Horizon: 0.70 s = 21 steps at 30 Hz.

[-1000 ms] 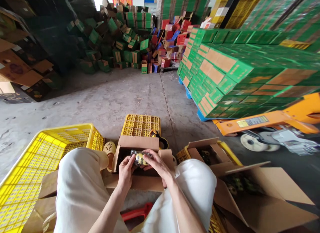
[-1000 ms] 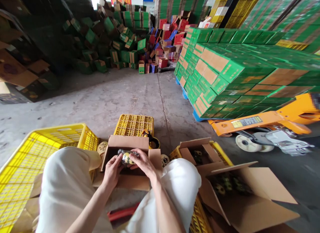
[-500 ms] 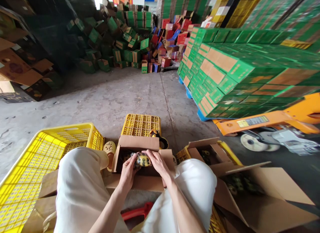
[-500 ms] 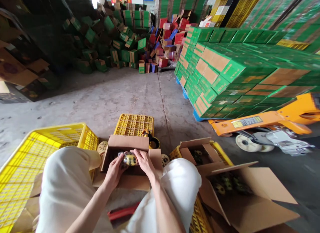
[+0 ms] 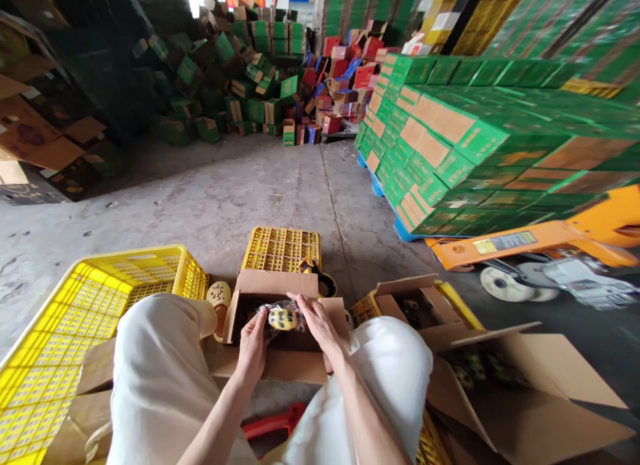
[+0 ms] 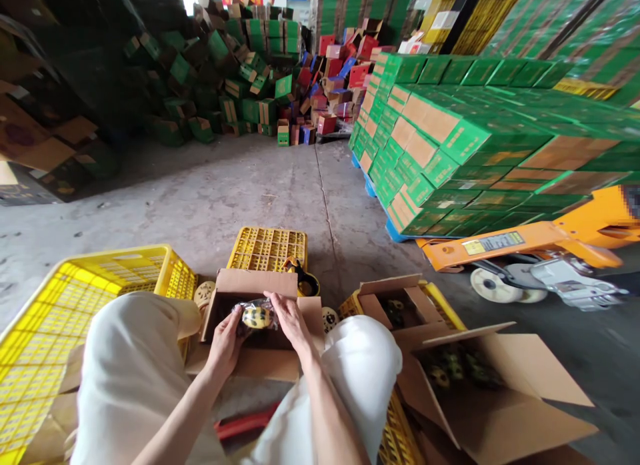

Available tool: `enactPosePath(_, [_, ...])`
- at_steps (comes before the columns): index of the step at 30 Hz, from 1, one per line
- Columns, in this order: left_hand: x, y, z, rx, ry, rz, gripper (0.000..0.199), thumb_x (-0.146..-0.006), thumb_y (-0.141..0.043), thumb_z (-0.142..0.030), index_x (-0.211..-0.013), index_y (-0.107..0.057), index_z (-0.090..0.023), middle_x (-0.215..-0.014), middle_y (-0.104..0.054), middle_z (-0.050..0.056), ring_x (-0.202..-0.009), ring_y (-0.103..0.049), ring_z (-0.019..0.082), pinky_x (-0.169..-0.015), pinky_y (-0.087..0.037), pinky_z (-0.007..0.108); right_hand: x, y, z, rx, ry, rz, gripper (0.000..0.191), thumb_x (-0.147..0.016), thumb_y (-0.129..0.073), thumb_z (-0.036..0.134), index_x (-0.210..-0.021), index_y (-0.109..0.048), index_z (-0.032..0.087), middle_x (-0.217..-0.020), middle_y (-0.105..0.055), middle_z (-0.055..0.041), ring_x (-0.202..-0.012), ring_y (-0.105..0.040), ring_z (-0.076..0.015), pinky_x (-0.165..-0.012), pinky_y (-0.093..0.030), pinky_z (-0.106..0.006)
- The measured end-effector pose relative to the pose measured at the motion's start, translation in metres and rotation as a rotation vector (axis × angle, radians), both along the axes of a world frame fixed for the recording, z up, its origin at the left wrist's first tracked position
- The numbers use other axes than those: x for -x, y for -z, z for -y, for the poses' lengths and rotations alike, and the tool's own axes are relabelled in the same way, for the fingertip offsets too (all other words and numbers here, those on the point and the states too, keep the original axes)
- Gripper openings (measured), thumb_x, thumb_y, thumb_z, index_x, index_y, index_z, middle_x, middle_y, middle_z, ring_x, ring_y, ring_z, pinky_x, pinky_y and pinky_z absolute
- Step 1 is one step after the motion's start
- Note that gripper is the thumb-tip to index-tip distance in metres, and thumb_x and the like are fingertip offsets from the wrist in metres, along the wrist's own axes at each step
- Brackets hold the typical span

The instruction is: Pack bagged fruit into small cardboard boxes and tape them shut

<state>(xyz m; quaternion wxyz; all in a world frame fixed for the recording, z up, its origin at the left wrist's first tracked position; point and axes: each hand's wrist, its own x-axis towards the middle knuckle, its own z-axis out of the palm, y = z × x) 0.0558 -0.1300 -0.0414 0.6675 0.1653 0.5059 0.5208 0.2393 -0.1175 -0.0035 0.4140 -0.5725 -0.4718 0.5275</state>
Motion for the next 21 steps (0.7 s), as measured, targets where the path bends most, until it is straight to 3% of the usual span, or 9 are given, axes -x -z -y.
enactPosePath(3, [0.002, 0.0, 0.001, 0.021, -0.059, -0.028, 0.064, -0.06, -0.101, -0.068, -0.096, -0.087, -0.018, -0.098, -0.085, 0.01, -0.087, -0.078, 0.023, -0.075, -0.058, 0.029, -0.005, 0.004, 0.001, 0.004, 0.02, -0.046, 0.049, -0.102, -0.061, 0.047, -0.146, -0.074, 0.031, -0.148, -0.075, -0.0065, -0.138, -0.069, -0.0287, -0.12, -0.054, -0.047])
enactPosePath(5, [0.002, 0.0, 0.0, 0.034, -0.07, -0.034, 0.064, -0.058, -0.101, -0.068, -0.094, -0.087, -0.017, -0.097, -0.084, 0.009, -0.085, -0.077, 0.023, -0.073, -0.057, 0.028, -0.007, 0.008, 0.001, -0.004, -0.038, -0.074, 0.058, -0.094, -0.063, 0.03, -0.151, -0.07, 0.032, -0.152, -0.073, -0.0056, -0.135, -0.07, -0.0275, -0.119, -0.055, -0.048])
enactPosePath(8, [0.002, 0.001, -0.001, 0.047, -0.064, -0.029, 0.064, -0.059, -0.101, -0.068, -0.093, -0.086, -0.017, -0.095, -0.083, 0.009, -0.082, -0.075, 0.021, -0.071, -0.056, 0.027, -0.007, 0.012, 0.001, -0.051, -0.159, -0.074, 0.063, -0.085, -0.064, 0.019, -0.146, -0.075, 0.034, -0.164, -0.063, -0.0032, -0.148, -0.061, -0.0272, -0.128, -0.046, -0.048])
enactPosePath(11, [0.004, 0.004, 0.0, 0.043, -0.055, -0.046, 0.06, -0.067, -0.099, -0.066, -0.102, -0.086, -0.019, -0.104, -0.083, 0.01, -0.09, -0.076, 0.023, -0.072, -0.058, 0.027, -0.007, 0.014, 0.001, -0.076, -0.213, -0.084, 0.057, -0.085, -0.072, 0.022, -0.14, -0.079, 0.032, -0.172, -0.054, -0.0039, -0.159, -0.05, -0.0291, -0.133, -0.039, -0.048])
enactPosePath(16, [0.007, 0.01, 0.001, 0.015, -0.077, -0.069, 0.063, -0.078, -0.096, -0.053, -0.134, -0.077, -0.032, -0.137, -0.077, 0.01, -0.112, -0.076, 0.027, -0.076, -0.062, 0.028, -0.008, 0.012, 0.0, -0.039, -0.218, -0.109, 0.049, -0.088, -0.083, 0.039, -0.136, -0.081, 0.032, -0.173, -0.052, -0.006, -0.152, -0.058, -0.0321, -0.128, -0.046, -0.05])
enactPosePath(18, [0.007, 0.01, 0.0, 0.003, -0.06, -0.024, 0.061, -0.076, -0.098, -0.053, -0.13, -0.079, -0.03, -0.136, -0.077, 0.011, -0.107, -0.077, 0.026, -0.076, -0.064, 0.029, -0.007, 0.011, -0.001, -0.023, -0.198, -0.102, 0.045, -0.09, -0.082, 0.048, -0.132, -0.083, 0.03, -0.166, -0.061, -0.007, -0.15, -0.06, -0.0332, -0.126, -0.049, -0.051])
enactPosePath(21, [0.004, 0.007, 0.001, 0.024, 0.0, 0.065, 0.054, -0.072, -0.1, -0.058, -0.106, -0.082, -0.02, -0.109, -0.082, 0.011, -0.084, -0.077, 0.021, -0.076, -0.066, 0.031, -0.007, 0.013, -0.003, -0.008, -0.141, -0.057, 0.044, -0.094, -0.075, 0.059, -0.124, -0.086, 0.028, -0.138, -0.08, -0.0081, -0.138, -0.069, -0.0335, -0.121, -0.054, -0.051])
